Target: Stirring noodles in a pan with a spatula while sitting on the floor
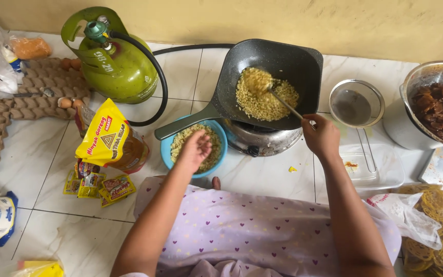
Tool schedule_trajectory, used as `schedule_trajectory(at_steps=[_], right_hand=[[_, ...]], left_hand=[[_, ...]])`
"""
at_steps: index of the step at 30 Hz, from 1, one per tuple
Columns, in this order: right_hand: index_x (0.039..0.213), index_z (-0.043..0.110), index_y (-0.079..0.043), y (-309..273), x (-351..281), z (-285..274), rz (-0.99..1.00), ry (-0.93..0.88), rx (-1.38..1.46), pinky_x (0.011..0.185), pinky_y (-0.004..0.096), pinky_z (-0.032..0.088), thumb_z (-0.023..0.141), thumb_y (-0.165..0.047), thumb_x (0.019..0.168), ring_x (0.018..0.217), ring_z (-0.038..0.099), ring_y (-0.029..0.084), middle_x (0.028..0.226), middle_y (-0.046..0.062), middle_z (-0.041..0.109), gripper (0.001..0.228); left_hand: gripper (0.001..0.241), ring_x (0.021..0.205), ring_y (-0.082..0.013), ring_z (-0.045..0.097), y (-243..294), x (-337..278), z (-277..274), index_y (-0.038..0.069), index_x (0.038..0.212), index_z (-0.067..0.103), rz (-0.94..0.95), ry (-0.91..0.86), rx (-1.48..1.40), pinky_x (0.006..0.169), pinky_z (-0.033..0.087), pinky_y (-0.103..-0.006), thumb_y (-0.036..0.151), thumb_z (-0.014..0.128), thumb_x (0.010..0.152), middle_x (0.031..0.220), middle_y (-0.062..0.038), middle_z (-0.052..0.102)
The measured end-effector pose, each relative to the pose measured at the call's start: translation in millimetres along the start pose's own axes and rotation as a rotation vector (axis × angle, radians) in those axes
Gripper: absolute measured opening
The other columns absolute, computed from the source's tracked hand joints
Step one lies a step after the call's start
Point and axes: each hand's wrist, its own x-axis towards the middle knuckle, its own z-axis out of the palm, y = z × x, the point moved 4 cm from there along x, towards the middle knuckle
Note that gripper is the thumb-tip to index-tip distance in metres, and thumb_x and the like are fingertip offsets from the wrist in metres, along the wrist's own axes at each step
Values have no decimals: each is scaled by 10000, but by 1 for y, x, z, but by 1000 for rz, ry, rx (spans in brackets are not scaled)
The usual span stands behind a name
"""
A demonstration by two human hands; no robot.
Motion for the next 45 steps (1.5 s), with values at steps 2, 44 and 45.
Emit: schedule_trajectory(at_steps=[2, 44, 45], right_hand=[[1131, 770, -355, -8, -8, -5, 18, -43, 34, 880, 472, 536, 659, -479, 913, 891, 714, 351, 718, 32, 719, 274], [1163, 793, -267, -51, -79, -111, 142, -239, -160, 747, 337, 446, 585, -409, 952, 696, 622, 176, 670, 29, 747, 329], [1147, 801, -263, -55, -80, -112, 144, -227, -120, 727, 325, 436, 608, -395, 949, 661, 592, 160, 656, 27, 729, 306]], left_hand=[[339, 739, -119, 673, 22, -9, -9, 162, 1011, 579, 47, 21, -111, 675, 602, -204, 285, 836, 829, 883, 28, 649], [334, 753, -113, 633, 32, 1, -41, 77, 1059, 690, 341, 116, -129, 658, 516, -225, 304, 785, 833, 962, -38, 702], [314, 753, -109, 634, 32, 1, -42, 90, 1051, 689, 339, 114, -134, 668, 523, -226, 302, 786, 840, 951, -24, 702]])
